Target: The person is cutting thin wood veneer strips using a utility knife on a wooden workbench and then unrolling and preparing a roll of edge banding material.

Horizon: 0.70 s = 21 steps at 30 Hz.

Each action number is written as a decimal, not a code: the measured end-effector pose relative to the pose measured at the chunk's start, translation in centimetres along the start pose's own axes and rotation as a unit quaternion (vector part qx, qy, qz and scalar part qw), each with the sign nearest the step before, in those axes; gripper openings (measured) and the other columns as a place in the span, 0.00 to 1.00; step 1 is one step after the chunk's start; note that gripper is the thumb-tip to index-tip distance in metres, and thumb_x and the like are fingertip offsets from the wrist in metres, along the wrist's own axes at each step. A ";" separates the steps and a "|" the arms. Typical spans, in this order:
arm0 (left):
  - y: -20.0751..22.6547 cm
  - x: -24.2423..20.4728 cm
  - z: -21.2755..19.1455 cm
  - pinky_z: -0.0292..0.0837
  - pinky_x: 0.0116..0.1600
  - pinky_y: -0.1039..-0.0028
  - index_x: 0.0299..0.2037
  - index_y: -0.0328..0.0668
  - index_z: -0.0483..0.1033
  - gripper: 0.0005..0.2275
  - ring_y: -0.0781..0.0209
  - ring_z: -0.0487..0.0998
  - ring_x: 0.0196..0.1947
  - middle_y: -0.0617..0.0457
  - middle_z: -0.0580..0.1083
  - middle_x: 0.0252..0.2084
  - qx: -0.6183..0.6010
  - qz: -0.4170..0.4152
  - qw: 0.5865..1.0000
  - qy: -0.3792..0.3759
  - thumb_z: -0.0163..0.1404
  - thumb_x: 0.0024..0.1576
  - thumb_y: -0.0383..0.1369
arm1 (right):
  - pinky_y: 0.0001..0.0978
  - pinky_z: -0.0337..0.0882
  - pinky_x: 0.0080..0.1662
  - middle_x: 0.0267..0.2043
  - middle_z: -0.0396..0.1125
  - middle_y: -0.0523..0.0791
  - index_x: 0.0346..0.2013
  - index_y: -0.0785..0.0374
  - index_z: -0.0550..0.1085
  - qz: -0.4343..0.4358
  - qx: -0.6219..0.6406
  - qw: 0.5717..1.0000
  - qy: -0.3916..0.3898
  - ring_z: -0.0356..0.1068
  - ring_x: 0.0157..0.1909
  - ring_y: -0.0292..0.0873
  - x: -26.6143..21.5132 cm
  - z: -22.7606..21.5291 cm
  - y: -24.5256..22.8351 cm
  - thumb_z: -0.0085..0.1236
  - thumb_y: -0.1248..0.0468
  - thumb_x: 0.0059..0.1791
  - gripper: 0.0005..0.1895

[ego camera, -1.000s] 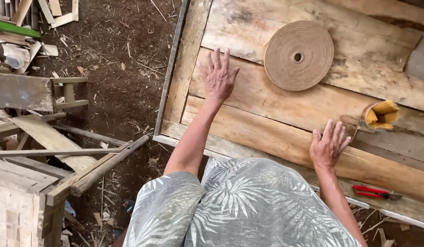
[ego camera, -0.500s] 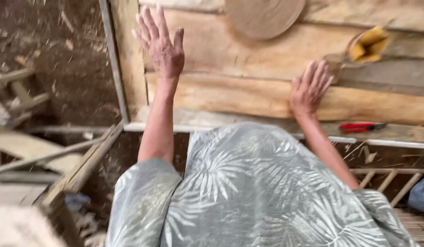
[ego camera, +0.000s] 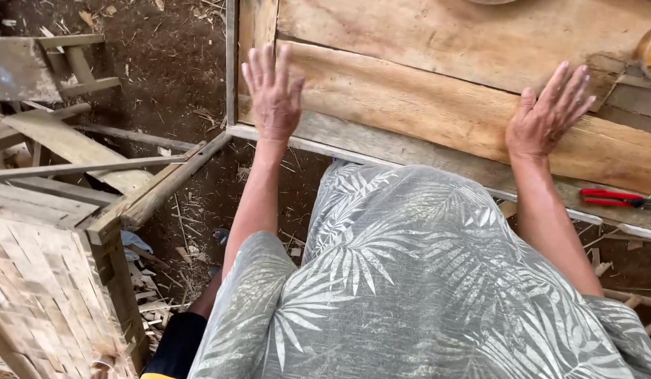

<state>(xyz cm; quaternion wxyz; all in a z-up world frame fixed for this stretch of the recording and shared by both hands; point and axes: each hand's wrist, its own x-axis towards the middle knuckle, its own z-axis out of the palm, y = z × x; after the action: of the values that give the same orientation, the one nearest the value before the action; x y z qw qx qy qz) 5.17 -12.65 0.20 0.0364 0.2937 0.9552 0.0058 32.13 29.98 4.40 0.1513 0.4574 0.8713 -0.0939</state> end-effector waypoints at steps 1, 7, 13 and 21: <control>0.5 0.3 -0.1 0.21 0.84 0.51 0.81 0.63 0.35 0.30 0.52 0.23 0.81 0.55 0.23 0.80 0.000 -0.003 1.000 -0.001 0.40 0.77 0.51 | 0.54 0.22 0.76 0.83 0.28 0.47 0.81 0.53 0.41 -0.003 -0.001 1.000 -0.001 0.29 0.85 0.49 0.1 0.1 -0.1 0.13 0.40 0.59 0.38; 5.9 3.5 -5.9 0.19 0.80 0.47 0.82 0.62 0.33 0.32 0.47 0.25 0.79 0.51 0.28 0.80 -0.019 0.107 0.954 -0.280 0.33 0.77 0.62 | 0.53 0.21 0.76 0.84 0.29 0.44 0.81 0.51 0.40 -0.003 -0.013 1.000 0.025 0.31 0.86 0.48 0.4 1.6 1.2 0.11 0.36 0.58 0.41; 6.7 4.4 -4.6 0.11 0.77 0.41 0.82 0.70 0.26 0.37 0.54 0.17 0.77 0.60 0.20 0.78 -0.012 0.124 0.941 -0.315 0.16 0.67 0.72 | 0.54 0.23 0.78 0.84 0.31 0.45 0.82 0.53 0.43 -0.032 -0.017 0.995 0.093 0.29 0.85 0.48 -0.3 2.9 2.4 0.09 0.33 0.54 0.47; 6.9 4.1 -5.4 0.13 0.75 0.41 0.81 0.68 0.37 0.38 0.42 0.25 0.78 0.51 0.32 0.81 -0.095 0.111 0.947 -0.288 0.19 0.61 0.69 | 0.70 0.28 0.77 0.82 0.29 0.55 0.81 0.57 0.41 -0.229 -0.048 0.970 0.061 0.28 0.84 0.61 -6.4 3.5 0.2 0.23 0.17 0.51 0.59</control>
<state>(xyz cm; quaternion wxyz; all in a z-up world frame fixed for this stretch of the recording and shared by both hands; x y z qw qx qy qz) 5.24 -4.60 5.57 0.3366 0.3820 0.8605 0.0155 36.33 24.05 3.33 0.0945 0.2430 0.9638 -0.0558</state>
